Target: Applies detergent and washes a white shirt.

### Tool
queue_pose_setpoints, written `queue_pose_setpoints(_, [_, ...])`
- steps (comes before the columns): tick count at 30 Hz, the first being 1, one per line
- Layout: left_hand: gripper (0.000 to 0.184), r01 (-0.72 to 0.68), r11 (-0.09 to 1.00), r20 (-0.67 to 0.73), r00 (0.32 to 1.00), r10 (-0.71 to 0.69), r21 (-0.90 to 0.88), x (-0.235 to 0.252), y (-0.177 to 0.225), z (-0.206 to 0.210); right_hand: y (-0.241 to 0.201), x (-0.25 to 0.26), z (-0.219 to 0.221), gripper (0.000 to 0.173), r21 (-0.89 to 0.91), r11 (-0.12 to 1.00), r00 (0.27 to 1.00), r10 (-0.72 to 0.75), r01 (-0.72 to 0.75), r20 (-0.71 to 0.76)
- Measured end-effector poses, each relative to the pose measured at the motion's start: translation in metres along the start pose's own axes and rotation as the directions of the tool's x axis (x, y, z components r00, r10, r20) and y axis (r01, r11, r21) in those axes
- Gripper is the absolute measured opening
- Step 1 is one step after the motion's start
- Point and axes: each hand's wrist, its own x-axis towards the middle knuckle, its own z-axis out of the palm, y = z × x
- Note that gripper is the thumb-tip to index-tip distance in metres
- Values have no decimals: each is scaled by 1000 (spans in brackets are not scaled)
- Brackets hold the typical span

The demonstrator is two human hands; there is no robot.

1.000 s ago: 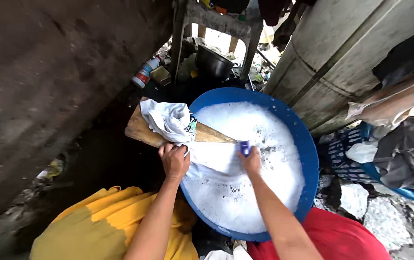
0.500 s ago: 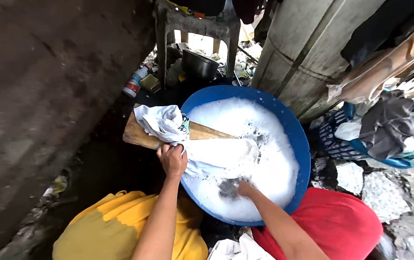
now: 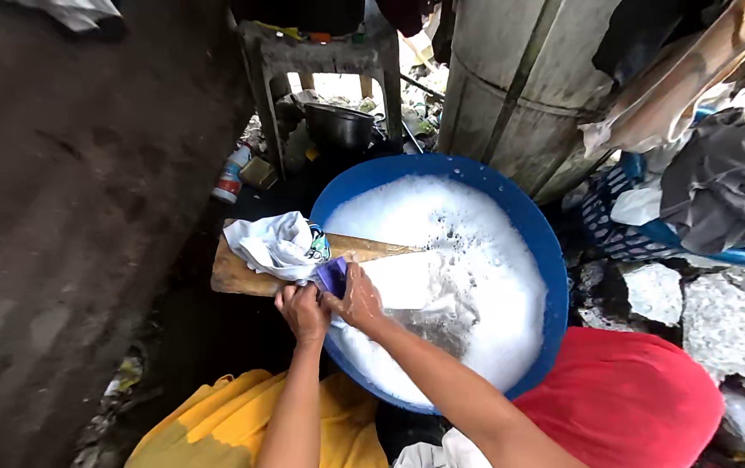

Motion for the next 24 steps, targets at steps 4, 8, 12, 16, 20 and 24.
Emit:
queue_pose_setpoints(4, [24, 14, 1000, -41, 999, -13, 9, 3, 2, 4, 94, 23, -52, 69, -113, 960, 951, 229, -256, -207])
queue_pose_setpoints(8, [27, 15, 999, -53, 998, -13, 31, 2, 3, 6, 122, 37, -77, 70, -13, 895, 836, 412, -447, -364])
queue_pose_setpoints(12, [24, 15, 999, -44, 999, -13, 32, 2, 5, 2, 16, 10, -1, 65, -51, 992, 986, 107, -115, -126])
queue_pose_setpoints(16, [28, -3, 1000, -35, 999, 4, 28, 1, 2, 2, 57, 10, -32, 65, -107, 980, 984, 158, -167, -89])
queue_pose_setpoints(20, [28, 28, 999, 43, 999, -30, 46, 4, 9, -3, 148, 14, -112, 75, -156, 885, 885, 395, -438, -245])
queue_pose_setpoints(24, [41, 247, 952, 397, 867, -301, 181, 17, 52, -37, 143, 20, -158, 79, 73, 885, 878, 465, -460, -114])
